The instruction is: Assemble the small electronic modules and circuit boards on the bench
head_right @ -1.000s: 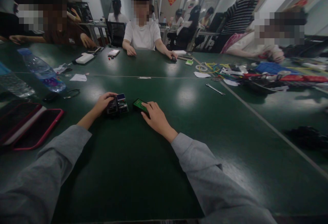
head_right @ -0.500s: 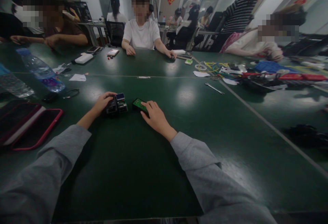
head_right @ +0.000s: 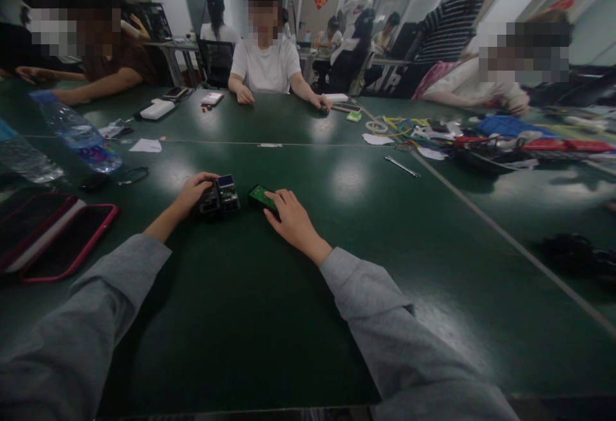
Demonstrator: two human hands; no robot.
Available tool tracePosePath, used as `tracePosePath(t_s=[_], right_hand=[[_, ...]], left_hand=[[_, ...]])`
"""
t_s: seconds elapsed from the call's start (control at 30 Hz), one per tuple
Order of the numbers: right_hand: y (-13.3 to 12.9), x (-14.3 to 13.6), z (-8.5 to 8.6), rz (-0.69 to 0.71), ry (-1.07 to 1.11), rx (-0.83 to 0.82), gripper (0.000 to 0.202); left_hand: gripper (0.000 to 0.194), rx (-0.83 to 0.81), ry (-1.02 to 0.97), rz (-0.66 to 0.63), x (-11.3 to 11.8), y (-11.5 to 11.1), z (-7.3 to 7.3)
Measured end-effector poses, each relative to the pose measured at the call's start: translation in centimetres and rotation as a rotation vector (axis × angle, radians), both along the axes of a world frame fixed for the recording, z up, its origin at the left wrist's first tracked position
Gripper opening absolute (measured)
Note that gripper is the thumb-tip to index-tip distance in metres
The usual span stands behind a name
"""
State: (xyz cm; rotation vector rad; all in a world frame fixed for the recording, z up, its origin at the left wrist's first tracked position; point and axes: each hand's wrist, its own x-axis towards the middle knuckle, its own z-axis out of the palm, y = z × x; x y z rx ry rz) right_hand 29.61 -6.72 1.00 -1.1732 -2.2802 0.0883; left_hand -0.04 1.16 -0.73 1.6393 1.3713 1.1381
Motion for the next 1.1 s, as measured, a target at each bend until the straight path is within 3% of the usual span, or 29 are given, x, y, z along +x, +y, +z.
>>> tracePosePath(t_s=[0.47,1.1], right_hand=[[0.09,-0.06,-0.11,-0.001,-0.012,0.002,0.041],[0.1,0.09,-0.3,-0.002,-0.002,-0.02,0.042]], left_hand=[[0.031,0.024,0.027,0.005,-0.26,0.54,-0.47],[0.03,0.019,0.039,0.026,0.11,0.2,0.03]])
